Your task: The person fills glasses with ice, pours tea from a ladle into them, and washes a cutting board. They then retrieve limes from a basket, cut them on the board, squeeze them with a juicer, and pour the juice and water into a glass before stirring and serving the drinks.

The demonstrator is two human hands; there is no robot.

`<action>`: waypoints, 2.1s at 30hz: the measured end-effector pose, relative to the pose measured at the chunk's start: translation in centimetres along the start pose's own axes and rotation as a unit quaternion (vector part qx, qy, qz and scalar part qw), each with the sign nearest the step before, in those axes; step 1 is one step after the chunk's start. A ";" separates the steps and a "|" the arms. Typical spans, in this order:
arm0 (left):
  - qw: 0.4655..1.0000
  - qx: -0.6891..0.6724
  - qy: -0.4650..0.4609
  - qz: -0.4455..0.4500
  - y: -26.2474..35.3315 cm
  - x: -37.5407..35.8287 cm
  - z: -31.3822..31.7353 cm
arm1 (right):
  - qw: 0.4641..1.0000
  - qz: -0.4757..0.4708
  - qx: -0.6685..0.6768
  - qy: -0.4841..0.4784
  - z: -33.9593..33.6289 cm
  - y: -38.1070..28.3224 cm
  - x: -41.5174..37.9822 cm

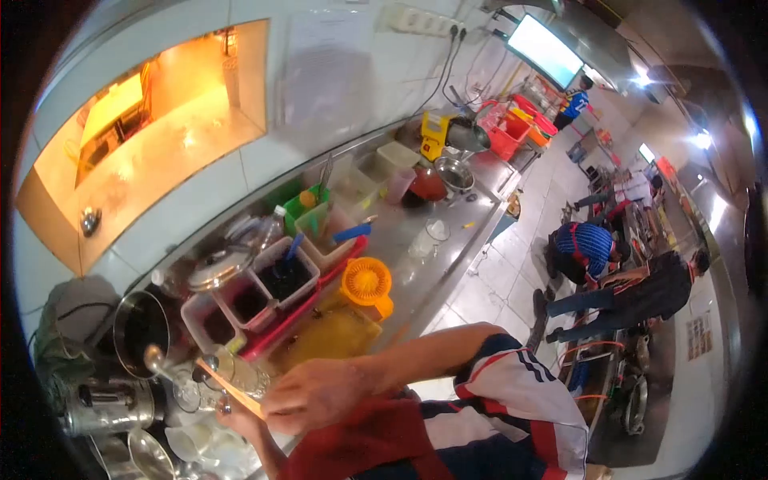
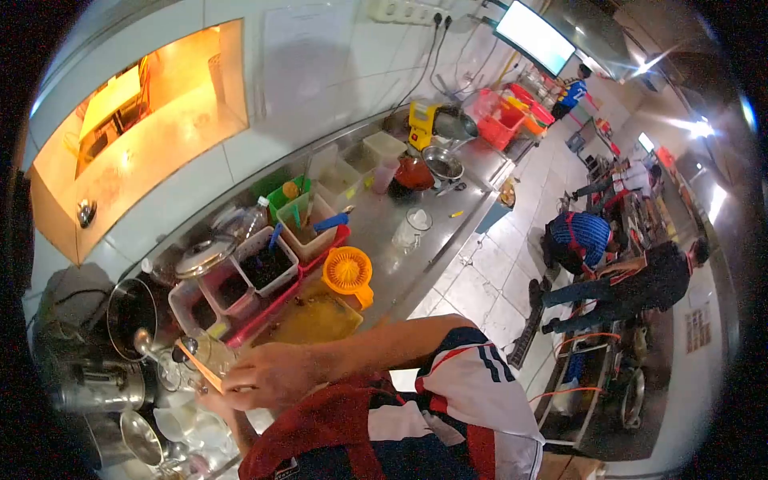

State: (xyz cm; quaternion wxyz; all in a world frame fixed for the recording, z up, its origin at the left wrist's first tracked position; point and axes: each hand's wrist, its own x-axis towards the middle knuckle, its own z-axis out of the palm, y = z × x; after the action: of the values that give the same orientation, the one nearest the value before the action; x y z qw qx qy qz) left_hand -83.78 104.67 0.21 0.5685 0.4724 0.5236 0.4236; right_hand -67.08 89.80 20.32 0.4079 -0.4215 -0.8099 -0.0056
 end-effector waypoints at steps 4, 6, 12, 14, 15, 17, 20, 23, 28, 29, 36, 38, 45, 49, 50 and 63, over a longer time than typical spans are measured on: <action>1.000 -0.004 -0.017 -0.016 3.4 -2.1 0.6 | 0.999 0.023 0.025 0.014 0.7 -0.1 -1.2; 1.000 -0.014 -0.019 0.002 4.1 -2.7 0.9 | 0.998 0.003 0.022 0.052 0.6 -0.2 -1.4; 0.998 -0.036 -0.038 -0.017 0.8 -0.1 -1.1 | 0.986 0.071 0.143 0.057 1.2 0.5 -2.6; 0.996 -0.087 -0.009 -0.020 0.6 -0.1 -1.4 | 0.956 0.136 0.252 0.059 1.0 1.1 -1.9; 0.997 -0.076 -0.019 -0.014 0.6 -0.3 -1.5 | 0.951 0.173 0.190 0.173 0.8 1.5 -0.9; 0.998 -0.056 0.005 -0.008 0.3 -0.5 -1.6 | 0.894 0.289 0.147 0.310 1.0 3.3 0.4; 0.993 0.114 -0.017 0.015 -4.0 1.4 -3.9 | 0.876 0.377 0.135 0.270 1.2 6.3 2.5; 0.960 0.265 -0.038 0.082 -4.9 1.0 -5.0 | 0.940 0.267 0.009 0.210 5.2 11.0 2.5; 0.970 0.202 -0.044 0.130 -1.5 -1.0 -3.6 | 0.971 0.197 -0.037 0.131 9.0 15.6 1.9; 0.971 0.208 -0.028 0.117 -1.1 -1.2 -3.3 | 0.972 0.206 -0.028 0.106 9.3 16.2 1.7; 0.985 0.117 -0.076 0.106 0.6 -0.7 -2.2 | 0.976 0.214 0.003 0.037 11.0 19.2 1.0; 0.987 0.109 -0.079 0.083 1.0 -0.6 -2.0 | 0.960 0.270 0.036 0.060 11.1 19.7 0.6; 0.981 0.084 -0.108 0.139 2.3 -0.2 -1.3 | 0.864 0.418 0.128 0.251 7.8 19.6 1.4; 0.987 0.107 -0.077 0.093 0.8 -0.9 -0.3 | 0.813 0.464 0.172 0.306 5.2 18.4 1.7; 0.991 0.102 -0.053 0.068 0.4 -1.0 0.0 | 0.812 0.465 0.171 0.308 4.6 17.9 2.0; 0.994 0.076 -0.078 -0.032 2.5 -1.4 1.2 | 0.862 0.405 0.053 0.299 -0.9 7.0 2.6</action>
State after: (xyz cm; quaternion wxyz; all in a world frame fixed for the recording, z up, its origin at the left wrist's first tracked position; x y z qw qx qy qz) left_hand -82.70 103.68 2.95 0.5832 0.5289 0.5233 0.3261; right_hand -62.50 95.75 20.28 0.6186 -0.6681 -0.4061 0.0775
